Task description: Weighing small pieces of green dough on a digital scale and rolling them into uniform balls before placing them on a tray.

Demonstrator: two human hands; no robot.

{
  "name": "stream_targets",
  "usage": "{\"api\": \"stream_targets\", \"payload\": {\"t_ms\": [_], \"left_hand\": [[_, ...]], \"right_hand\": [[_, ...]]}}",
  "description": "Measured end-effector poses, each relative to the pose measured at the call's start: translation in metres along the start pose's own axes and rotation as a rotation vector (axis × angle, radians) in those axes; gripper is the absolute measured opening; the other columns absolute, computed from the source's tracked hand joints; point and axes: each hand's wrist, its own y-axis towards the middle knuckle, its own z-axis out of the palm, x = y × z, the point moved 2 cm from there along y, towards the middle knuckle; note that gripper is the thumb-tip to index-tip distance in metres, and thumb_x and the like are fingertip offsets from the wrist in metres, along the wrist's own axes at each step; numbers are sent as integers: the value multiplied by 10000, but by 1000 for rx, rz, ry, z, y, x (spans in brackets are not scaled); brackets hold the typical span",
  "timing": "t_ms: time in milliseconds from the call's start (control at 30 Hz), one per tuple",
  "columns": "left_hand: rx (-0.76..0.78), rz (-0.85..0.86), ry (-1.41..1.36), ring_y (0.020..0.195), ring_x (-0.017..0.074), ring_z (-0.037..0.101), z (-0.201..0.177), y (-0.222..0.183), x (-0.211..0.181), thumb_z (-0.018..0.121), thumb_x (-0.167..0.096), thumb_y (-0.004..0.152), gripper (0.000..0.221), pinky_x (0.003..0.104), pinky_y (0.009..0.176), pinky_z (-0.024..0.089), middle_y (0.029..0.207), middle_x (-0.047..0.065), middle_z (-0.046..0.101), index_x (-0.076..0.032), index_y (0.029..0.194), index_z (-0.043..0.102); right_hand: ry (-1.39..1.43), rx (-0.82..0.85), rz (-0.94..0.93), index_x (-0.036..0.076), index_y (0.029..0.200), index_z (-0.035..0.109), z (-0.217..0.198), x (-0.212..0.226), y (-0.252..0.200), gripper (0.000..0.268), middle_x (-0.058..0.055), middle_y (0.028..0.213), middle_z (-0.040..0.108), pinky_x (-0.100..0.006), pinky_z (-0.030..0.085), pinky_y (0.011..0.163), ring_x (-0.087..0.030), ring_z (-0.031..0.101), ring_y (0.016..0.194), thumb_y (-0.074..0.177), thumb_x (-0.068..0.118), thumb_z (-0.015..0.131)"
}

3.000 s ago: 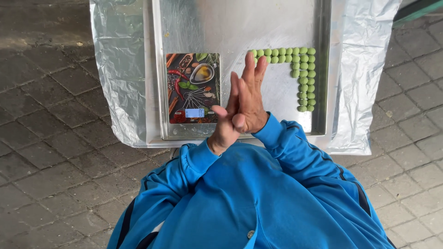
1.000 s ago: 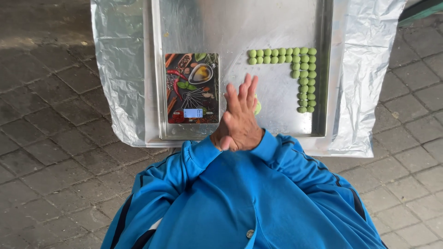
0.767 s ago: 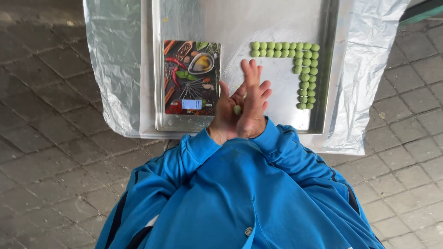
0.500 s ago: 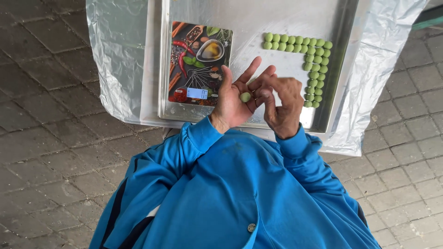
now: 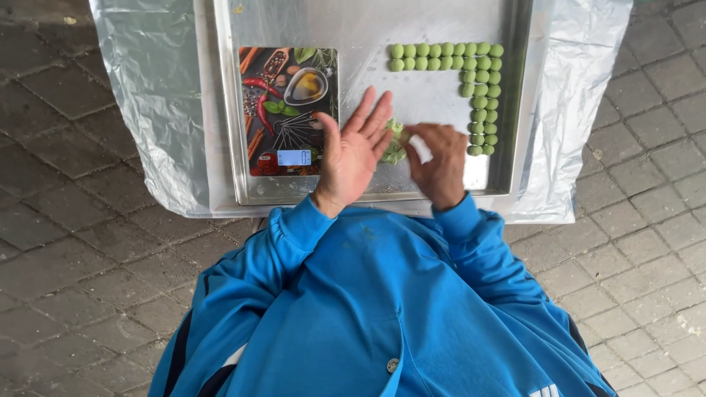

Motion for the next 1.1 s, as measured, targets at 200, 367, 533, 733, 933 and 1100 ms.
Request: {"api": "stream_targets", "payload": {"t_ms": [200,367,533,733,933,1100], "left_hand": [[-103,53,213,1641,264,200,-3,-17,-23,150,-859,1006,871,457,1319,187,1747,24,303,-348,1697,288],[-108,90,258,1671,324,164,1,-23,-29,264,-789,1013,884,518,1360,164,1752,132,267,-202,1673,303],[-117,96,270,1680,305,132,0,-25,-30,254,-798,1007,896,511,1363,135,1762,123,249,-204,1676,292],[-134,99,271,1677,309,145,-3,-27,-31,252,-799,1003,898,512,1357,148,1761,134,249,-208,1679,274],[-149,111,286,1666,332,185,-5,-30,-30,258,-792,1004,899,524,1350,189,1749,153,268,-195,1676,272],[-155,110,322,1656,331,218,-3,-34,-31,275,-797,1004,901,526,1335,229,1737,152,298,-186,1665,307]], "right_hand": [[-202,-108,141,130,1199,680,-14,-116,14,371,-22,967,743,-413,376,824,-239,639,857,905,144,905],[-485,-48,10,166,1046,746,-16,-121,43,178,-26,997,743,-437,377,760,-270,581,950,959,229,888],[-490,-91,-44,183,984,760,-5,-133,47,200,-37,1078,635,-474,389,735,-299,534,959,884,157,931],[-489,-101,-25,196,1050,780,-6,-132,46,288,-37,1099,626,-468,380,736,-296,533,965,844,214,980],[-557,-104,-18,235,1113,794,-8,-116,34,236,-40,1077,595,-454,379,719,-282,529,940,935,88,847],[-601,-113,14,226,1109,808,-13,-111,33,300,-31,1074,601,-451,350,695,-288,527,931,903,13,766]]}}
